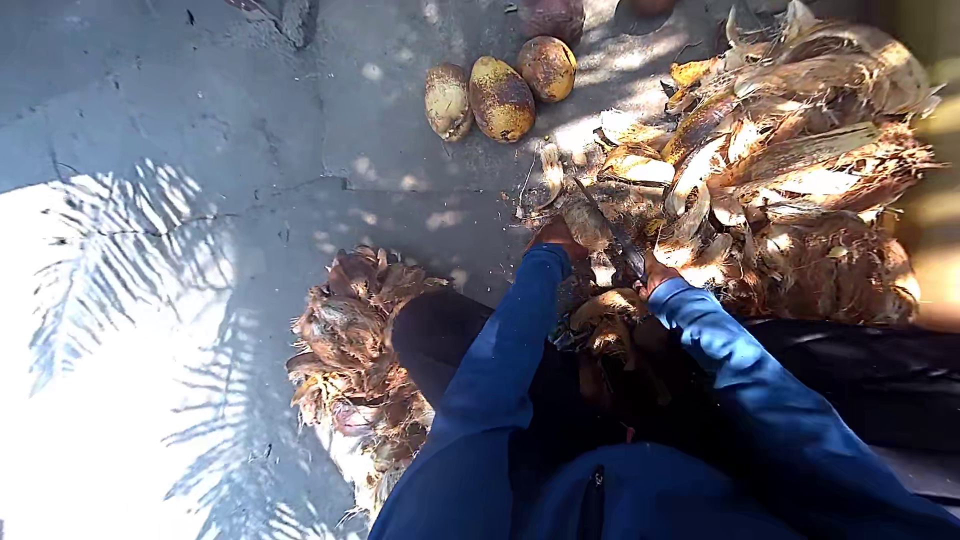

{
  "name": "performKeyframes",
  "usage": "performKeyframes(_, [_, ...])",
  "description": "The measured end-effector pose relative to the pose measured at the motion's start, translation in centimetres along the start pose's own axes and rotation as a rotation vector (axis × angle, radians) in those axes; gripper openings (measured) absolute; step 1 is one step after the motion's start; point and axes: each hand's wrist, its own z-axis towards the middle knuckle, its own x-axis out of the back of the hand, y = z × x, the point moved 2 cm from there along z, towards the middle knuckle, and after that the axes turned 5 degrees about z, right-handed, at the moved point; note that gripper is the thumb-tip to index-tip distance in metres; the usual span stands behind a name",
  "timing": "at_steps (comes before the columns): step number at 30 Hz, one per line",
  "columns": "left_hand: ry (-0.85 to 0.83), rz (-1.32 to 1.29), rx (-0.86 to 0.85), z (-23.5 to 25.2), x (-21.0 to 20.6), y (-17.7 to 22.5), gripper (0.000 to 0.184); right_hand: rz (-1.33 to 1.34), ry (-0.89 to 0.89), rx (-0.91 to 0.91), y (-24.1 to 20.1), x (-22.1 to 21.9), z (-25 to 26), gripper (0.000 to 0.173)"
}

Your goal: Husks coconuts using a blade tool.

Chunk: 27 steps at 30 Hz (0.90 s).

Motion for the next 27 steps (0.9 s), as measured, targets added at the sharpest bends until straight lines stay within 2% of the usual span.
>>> performKeyframes(2, [0.008, 0.023, -0.062, 0.2, -0.7, -0.3, 0.104, 0.043, -0.016, 0.004, 1.9, -1.0, -0.8, 0.063])
performKeyframes(4, [0.033, 0.046, -0.088, 0.6, -1.4, -0.4, 0.108, 0.157, 0.037, 0.063, 1.3, -0.7, 0.0, 0.056])
performKeyframes(8, [0.134, 0.041, -0.181, 0.2, -3.2, -1.8, 0.108, 0.358, 0.053, 0.102, -1.4, -0.1, 5.9, 0.045])
performKeyframes(11, [0.093, -0.075, -0.157, 0.5, -2.3, -3.8, 0.108, 0.402, -0.053, 0.135, -1.1, -0.3, 3.7, 0.04])
performKeyframes(15, [0.149, -0.138, -0.283, 0.9, -3.4, -6.0, 0.11, 0.396, -0.13, 0.142, 0.6, -1.2, 0.5, 0.04])
performKeyframes(18, [0.216, -0.229, -0.298, 1.5, -5.1, -7.4, 0.114, 0.406, -0.01, 0.151, 0.2, -2.8, 3.3, 0.046])
performKeyframes(20, [0.244, -0.21, -0.269, 1.7, -6.0, -8.0, 0.115, 0.361, -0.027, 0.117, -1.1, -3.2, 5.5, 0.05])
performKeyframes(25, [0.108, -0.196, -0.188, 1.9, -5.9, -9.5, 0.117, 0.337, -0.094, 0.051, -3.2, -2.9, 5.9, 0.053])
performKeyframes(27, [0.074, -0.385, -0.141, 2.3, -6.8, -10.6, 0.119, 0.341, -0.084, 0.078, -2.8, -3.4, 6.4, 0.058])
